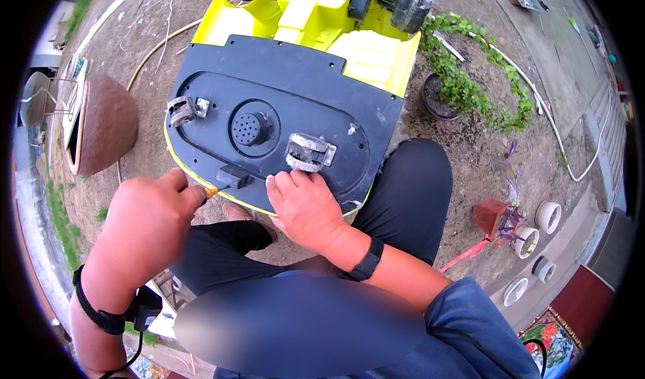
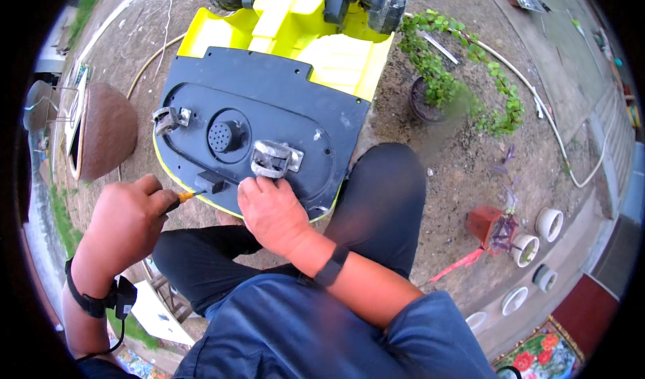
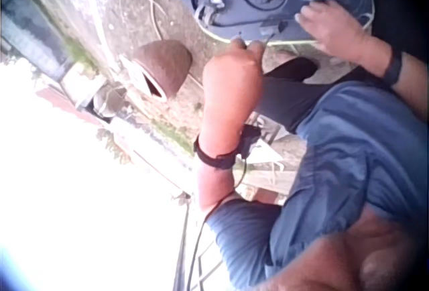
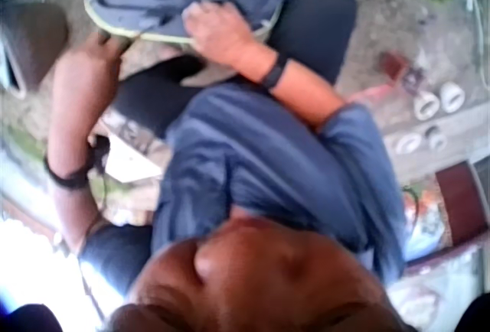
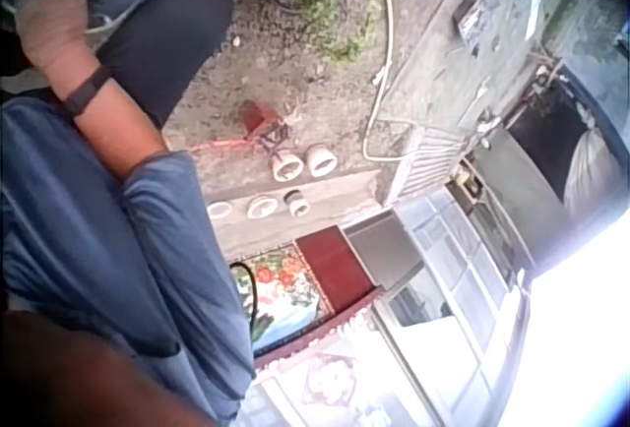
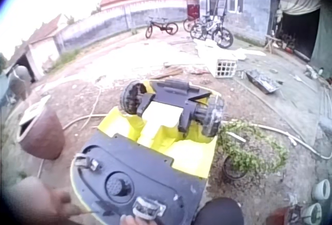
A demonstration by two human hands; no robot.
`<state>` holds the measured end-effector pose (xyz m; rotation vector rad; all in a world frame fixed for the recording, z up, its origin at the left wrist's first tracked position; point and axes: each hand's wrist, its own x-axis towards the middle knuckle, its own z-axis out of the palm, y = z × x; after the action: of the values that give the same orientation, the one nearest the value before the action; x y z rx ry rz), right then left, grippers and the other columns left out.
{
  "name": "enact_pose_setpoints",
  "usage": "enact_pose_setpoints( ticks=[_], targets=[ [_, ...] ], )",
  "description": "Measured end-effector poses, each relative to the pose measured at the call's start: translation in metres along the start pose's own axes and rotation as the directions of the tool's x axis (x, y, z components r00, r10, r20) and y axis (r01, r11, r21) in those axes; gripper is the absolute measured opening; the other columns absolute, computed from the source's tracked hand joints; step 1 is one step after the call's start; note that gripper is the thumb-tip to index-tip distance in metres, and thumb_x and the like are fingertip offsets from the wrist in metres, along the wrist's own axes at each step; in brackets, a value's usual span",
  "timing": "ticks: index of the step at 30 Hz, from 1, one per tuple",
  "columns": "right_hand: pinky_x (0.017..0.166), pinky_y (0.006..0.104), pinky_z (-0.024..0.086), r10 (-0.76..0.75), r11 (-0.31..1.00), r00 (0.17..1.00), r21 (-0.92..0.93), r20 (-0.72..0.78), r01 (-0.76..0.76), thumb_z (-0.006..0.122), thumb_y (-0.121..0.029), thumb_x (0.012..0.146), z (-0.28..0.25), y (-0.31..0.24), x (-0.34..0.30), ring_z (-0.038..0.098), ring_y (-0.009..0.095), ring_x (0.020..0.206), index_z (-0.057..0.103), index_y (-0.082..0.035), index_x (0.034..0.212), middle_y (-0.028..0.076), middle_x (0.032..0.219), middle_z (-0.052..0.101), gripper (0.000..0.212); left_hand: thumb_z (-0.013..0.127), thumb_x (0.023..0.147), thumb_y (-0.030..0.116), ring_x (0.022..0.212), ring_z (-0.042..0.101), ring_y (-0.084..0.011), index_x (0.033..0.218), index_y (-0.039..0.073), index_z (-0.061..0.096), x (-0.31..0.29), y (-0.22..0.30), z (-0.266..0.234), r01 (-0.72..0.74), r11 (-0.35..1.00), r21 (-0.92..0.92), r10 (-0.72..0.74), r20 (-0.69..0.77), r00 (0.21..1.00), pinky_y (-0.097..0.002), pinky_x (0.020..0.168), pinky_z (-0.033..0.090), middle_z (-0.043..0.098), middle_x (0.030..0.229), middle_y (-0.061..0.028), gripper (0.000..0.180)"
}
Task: The person unscrews and removes the bottom chassis plate of a yellow toy car using a screwdriver, then unscrews a panel on the body of the car.
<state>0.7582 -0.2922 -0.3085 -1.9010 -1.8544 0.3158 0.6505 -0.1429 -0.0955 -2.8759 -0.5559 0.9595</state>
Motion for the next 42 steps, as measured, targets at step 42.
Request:
enact_pose_setpoints(
  ticks=[42],
  targets=[
    [0.080, 0.0388, 0.048, -0.011, 1.000, 1.000, -0.005, 0.008, 0.011, 0.087, -0.033, 0.066, -0.008, -0.067, -0.006, 0.056, 0.025, 0.097, 0.066, -0.004, 0.122, 0.006, 0.101, 0.054, 0.066, 0.079, 0.075, 0.011, 0.082, 0.067, -0.0416, 0.094, 0.002, 0.064, -0.073, -0.026, 0.040, 0.117, 0.940, -0.320, -0.170, -0.145, 0.975, -0.0497, 0.072, 0.053, 0.064, 0.090, -0.0200, 0.026]
  ],
)
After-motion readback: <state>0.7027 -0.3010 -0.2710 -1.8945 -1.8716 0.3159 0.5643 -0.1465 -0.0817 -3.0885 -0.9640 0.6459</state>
